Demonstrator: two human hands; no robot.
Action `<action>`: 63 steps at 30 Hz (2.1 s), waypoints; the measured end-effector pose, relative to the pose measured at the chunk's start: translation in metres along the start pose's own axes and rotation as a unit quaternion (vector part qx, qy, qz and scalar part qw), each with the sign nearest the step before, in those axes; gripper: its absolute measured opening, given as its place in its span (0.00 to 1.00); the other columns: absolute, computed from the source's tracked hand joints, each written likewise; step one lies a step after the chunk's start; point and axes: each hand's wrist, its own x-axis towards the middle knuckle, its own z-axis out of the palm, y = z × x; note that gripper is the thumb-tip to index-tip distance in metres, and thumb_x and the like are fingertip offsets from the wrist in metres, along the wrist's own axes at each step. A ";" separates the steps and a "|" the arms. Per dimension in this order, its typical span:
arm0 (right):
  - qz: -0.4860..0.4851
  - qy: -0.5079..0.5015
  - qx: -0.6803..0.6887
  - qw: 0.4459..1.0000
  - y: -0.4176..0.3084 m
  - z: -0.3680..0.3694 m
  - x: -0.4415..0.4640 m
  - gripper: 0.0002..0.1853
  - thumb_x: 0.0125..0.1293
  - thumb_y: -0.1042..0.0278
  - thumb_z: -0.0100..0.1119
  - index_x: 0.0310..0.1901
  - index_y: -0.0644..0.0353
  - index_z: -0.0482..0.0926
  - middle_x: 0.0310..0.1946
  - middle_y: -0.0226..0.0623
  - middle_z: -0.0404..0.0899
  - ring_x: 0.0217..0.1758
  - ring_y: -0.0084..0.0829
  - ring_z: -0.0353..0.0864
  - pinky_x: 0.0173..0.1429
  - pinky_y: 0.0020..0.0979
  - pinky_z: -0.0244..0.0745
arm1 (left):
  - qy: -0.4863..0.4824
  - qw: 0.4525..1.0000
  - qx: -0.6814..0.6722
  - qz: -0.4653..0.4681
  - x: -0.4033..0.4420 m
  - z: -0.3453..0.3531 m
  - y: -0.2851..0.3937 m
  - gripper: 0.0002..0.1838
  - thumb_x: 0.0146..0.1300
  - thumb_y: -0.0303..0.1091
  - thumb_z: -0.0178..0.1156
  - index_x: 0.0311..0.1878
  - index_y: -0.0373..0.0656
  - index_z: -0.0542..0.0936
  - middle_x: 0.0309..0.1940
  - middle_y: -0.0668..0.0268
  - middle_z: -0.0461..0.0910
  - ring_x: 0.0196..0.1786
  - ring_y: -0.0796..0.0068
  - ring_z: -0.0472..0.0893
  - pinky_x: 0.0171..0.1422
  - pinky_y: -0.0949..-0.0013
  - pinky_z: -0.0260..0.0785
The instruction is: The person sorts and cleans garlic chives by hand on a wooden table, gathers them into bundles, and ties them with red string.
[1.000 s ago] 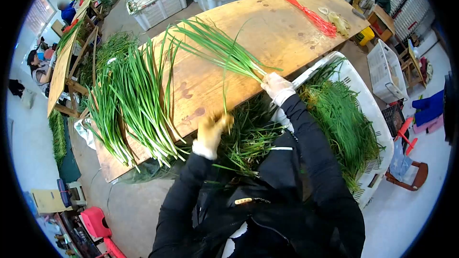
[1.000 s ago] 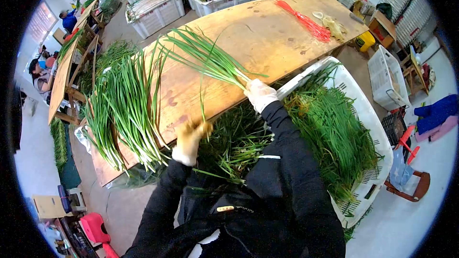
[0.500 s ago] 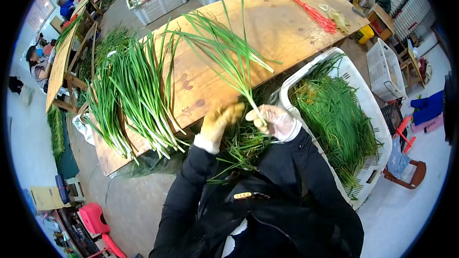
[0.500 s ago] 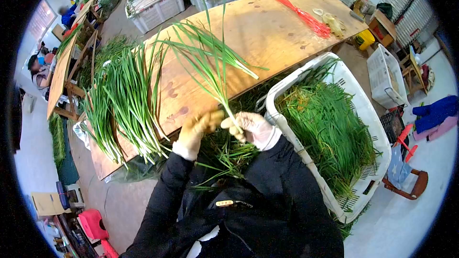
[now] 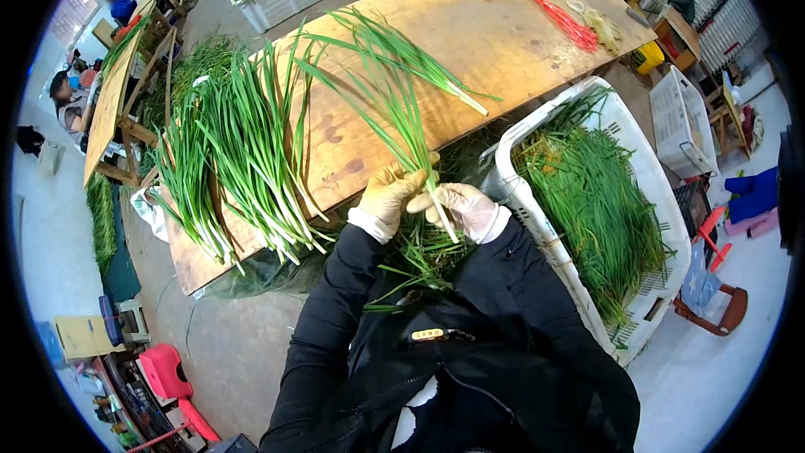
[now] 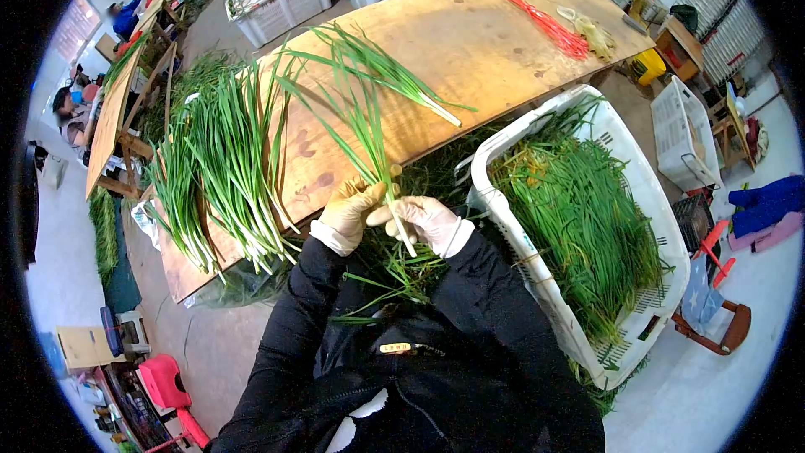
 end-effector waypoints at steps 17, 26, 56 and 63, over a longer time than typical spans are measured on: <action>-0.334 0.244 -0.726 0.548 0.027 0.025 -0.008 0.14 0.57 0.62 0.52 0.17 0.57 0.66 0.16 0.36 0.62 0.19 0.38 0.66 0.21 0.36 0.64 | 0.138 0.975 -0.160 0.070 -0.001 0.010 -0.014 0.09 0.60 0.30 0.52 0.42 0.36 0.73 0.28 0.63 0.77 0.29 0.75 0.75 0.35 0.74 0.69; -0.124 0.332 -0.544 0.760 -0.025 -0.040 -0.012 0.18 0.59 0.50 0.50 0.42 0.55 0.72 0.39 0.40 0.72 0.46 0.33 0.73 0.48 0.33 0.69 | 0.252 0.956 -0.138 0.054 0.015 -0.032 0.056 0.11 0.62 0.35 0.50 0.44 0.40 0.72 0.26 0.72 0.76 0.22 0.85 0.69 0.22 0.82 0.63; -0.221 0.173 -0.334 0.900 -0.008 0.011 0.044 0.10 0.59 0.61 0.56 0.33 0.59 0.75 0.25 0.24 0.75 0.26 0.15 0.71 0.31 0.20 0.67 | 0.096 0.984 -0.152 -0.013 0.004 -0.019 0.016 0.16 0.57 0.33 0.57 0.46 0.34 0.73 0.20 0.74 0.68 0.18 0.86 0.61 0.24 0.83 0.53; -0.217 0.239 -0.405 0.855 -0.001 0.006 0.053 0.09 0.54 0.65 0.61 0.29 0.61 0.74 0.24 0.30 0.75 0.28 0.19 0.72 0.34 0.24 0.69 | 0.219 0.972 -0.081 0.022 0.002 -0.014 0.013 0.15 0.55 0.34 0.59 0.43 0.35 0.76 0.19 0.77 0.66 0.19 0.87 0.62 0.28 0.83 0.56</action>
